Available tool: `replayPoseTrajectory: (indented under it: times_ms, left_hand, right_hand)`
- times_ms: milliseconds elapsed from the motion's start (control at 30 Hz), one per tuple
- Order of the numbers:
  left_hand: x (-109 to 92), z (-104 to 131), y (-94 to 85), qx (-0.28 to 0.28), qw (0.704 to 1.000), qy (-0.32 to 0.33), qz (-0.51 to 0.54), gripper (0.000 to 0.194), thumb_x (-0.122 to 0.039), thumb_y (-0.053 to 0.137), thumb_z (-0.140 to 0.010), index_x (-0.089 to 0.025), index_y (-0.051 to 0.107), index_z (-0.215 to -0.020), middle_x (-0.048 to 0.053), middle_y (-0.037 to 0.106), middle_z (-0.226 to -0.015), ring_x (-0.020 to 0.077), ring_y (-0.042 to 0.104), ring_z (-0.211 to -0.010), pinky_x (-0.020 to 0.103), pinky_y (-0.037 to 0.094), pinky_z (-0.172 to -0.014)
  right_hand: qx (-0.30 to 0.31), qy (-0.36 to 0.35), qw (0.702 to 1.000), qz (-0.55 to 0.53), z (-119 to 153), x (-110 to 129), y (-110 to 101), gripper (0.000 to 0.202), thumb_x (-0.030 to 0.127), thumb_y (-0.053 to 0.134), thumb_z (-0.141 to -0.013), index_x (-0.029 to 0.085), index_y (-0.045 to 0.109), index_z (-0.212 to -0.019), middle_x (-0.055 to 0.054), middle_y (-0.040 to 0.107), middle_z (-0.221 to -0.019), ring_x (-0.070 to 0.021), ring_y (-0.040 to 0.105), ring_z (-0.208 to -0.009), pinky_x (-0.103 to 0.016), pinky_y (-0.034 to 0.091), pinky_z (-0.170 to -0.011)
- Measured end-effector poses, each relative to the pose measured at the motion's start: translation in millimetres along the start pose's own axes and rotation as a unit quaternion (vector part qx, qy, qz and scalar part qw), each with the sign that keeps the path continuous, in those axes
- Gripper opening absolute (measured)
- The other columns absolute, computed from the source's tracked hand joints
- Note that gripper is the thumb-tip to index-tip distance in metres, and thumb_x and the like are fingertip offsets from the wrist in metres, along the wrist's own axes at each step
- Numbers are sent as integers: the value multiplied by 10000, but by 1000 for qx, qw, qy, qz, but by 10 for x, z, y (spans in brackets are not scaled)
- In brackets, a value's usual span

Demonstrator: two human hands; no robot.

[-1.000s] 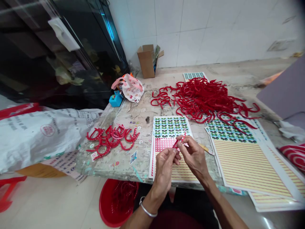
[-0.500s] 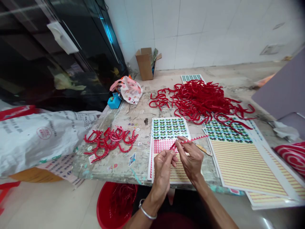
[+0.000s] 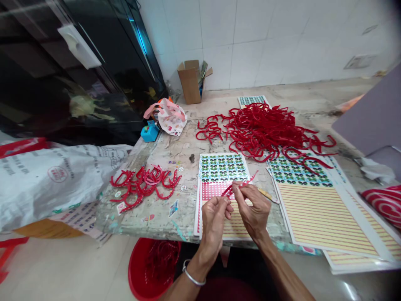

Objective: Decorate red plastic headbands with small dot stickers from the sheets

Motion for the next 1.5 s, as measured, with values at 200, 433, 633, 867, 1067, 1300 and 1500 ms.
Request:
replayPoseTrajectory:
  times_ms: [200, 433, 633, 867, 1067, 1300, 1500]
  left_hand:
    - [-9, 24, 21, 18, 999, -10, 28, 227, -331, 636, -748, -112, 635, -687, 7, 591, -587, 71, 472, -508, 204, 369, -541]
    - [-2, 39, 32, 38, 998, -10, 44, 216, -305, 619, -772, -122, 607, -657, 3, 584, -607, 71, 466, -533, 209, 380, -578]
    - [8, 15, 5, 30, 999, -5, 30, 217, -314, 623, -767, -120, 616, -669, 2, 584, -599, 70, 465, -521, 208, 373, -563]
    - [-27, 51, -3, 35, 998, -20, 42, 215, -322, 643, -750, -119, 630, -681, 8, 586, -609, 70, 458, -532, 202, 377, -569]
    - [-77, 78, -31, 33, 999, 0, 37, 208, -307, 609, -786, -119, 631, -702, 3, 572, -615, 67, 442, -533, 199, 365, -573]
    - [-127, 111, -75, 12, 999, 27, 11, 216, -304, 569, -817, -128, 598, -695, 5, 570, -621, 81, 453, -559, 207, 369, -586]
    - [-437, 264, -355, -80, 995, 59, 28, 308, -389, 609, -764, -122, 555, -619, 8, 538, -541, 69, 424, -465, 204, 338, -498]
  right_hand:
    - [-1, 46, 999, -20, 2, -45, 3, 135, 212, 546, -833, 208, 658, -758, -44, 662, -792, -166, 607, -711, -294, 481, -614]
    - [1, 67, 997, -42, -1, -41, -8, 133, 216, 547, -833, 204, 666, -775, -36, 650, -787, -152, 601, -700, -260, 480, -583]
    - [2, 59, 998, -35, 18, -40, -23, 131, 196, 553, -827, 200, 664, -758, -46, 653, -795, -171, 613, -743, -281, 480, -614]
    - [4, 49, 998, -24, 26, -59, 3, 129, 225, 552, -828, 205, 656, -755, -37, 644, -761, -157, 593, -676, -277, 476, -594]
    - [16, 81, 994, -65, 19, -10, 65, 133, 226, 553, -827, 195, 650, -742, -46, 645, -774, -173, 614, -739, -269, 485, -587]
    - [20, 122, 985, -123, 65, -10, 163, 127, 243, 576, -811, 196, 679, -869, -71, 678, -905, -193, 635, -843, -277, 545, -619]
    - [68, 36, 990, -114, 44, 302, 444, 178, 286, 615, -781, 199, 679, -922, -76, 692, -913, -199, 657, -782, -267, 559, -599]
Point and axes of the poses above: each hand's wrist, its own z-axis away from the middle knuckle, its own y-axis out of the palm, x = y × z, the point moved 2 cm from there along -z, towards the middle knuckle
